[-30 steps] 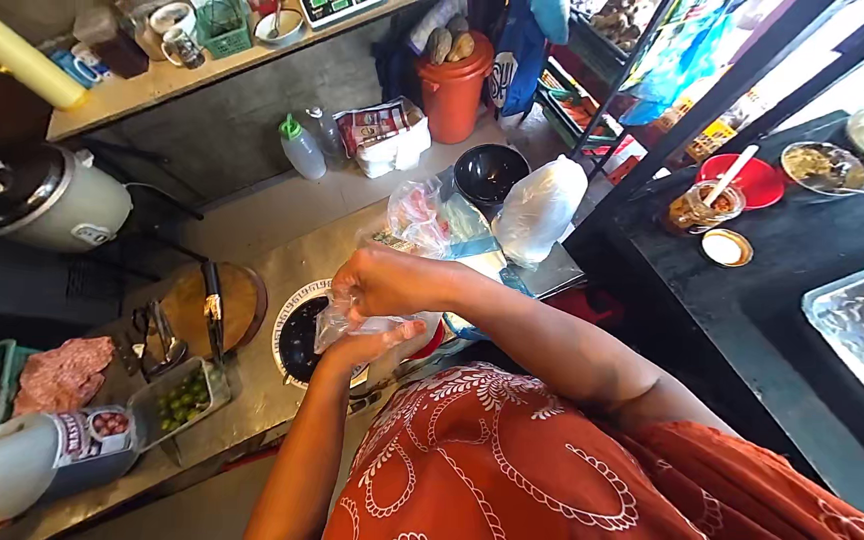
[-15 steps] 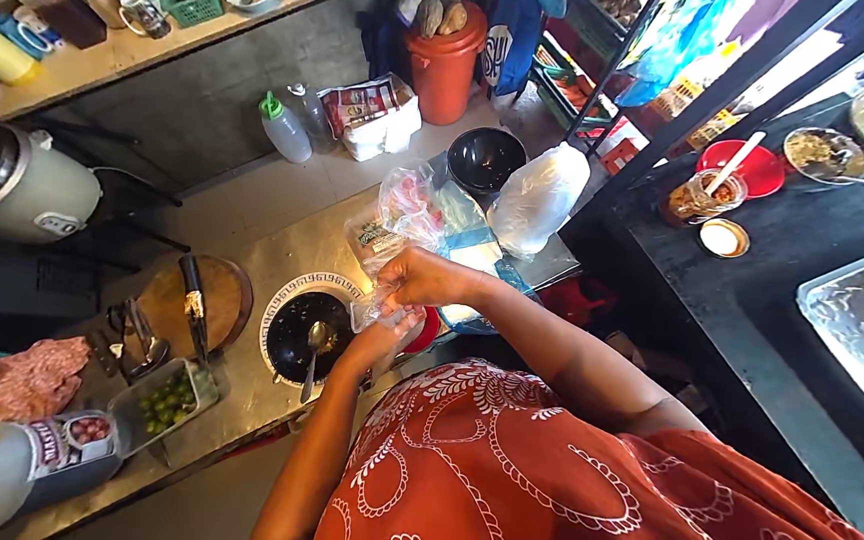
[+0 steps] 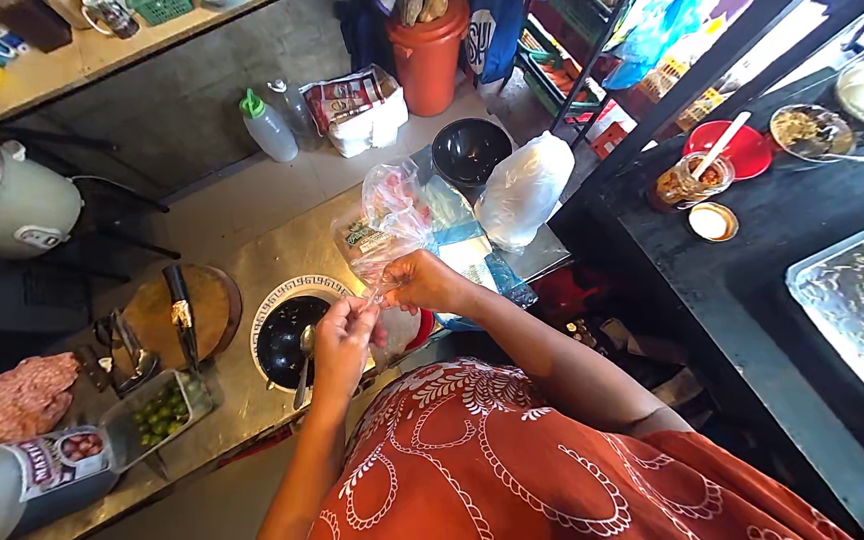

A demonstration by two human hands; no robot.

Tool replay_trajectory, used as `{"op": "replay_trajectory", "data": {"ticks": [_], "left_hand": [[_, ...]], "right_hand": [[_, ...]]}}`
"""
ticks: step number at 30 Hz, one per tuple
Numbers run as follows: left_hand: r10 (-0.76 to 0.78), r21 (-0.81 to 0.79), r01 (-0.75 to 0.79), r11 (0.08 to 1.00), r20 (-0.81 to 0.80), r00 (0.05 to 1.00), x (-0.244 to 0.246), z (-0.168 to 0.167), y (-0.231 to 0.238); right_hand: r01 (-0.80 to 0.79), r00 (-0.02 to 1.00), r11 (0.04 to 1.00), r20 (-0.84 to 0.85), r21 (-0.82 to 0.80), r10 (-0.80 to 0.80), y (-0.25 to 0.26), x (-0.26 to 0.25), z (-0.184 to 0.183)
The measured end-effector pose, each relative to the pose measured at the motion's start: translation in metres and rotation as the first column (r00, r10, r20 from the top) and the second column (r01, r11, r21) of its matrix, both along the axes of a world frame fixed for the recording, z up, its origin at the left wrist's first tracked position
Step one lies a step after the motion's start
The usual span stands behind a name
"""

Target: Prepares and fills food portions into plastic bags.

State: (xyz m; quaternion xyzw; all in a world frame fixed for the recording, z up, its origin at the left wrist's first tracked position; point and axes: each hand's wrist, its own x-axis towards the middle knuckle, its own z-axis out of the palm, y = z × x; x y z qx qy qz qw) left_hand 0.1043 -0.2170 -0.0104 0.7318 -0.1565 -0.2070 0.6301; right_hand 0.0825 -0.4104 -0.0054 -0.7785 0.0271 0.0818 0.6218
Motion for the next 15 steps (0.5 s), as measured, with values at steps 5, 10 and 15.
{"op": "replay_trajectory", "data": {"ticks": [5,10,15], "left_hand": [[0.03,0.047,-0.048,0.998,0.323,0.946,0.006,0.013,-0.002],[-0.039,0.039,0.023,0.999,0.484,0.874,0.017,0.009,0.009],[-0.345,0.252,0.288,0.924,0.224,0.912,0.029,-0.031,0.031]], "right_hand": [[-0.127,0.992,0.992,0.016,-0.011,0.127,0.002,-0.002,0.005],[-0.123,0.965,0.985,0.217,-0.118,0.146,0.011,-0.002,0.003],[-0.197,0.945,0.959,0.221,-0.205,0.242,0.018,0.0,0.034]]}}
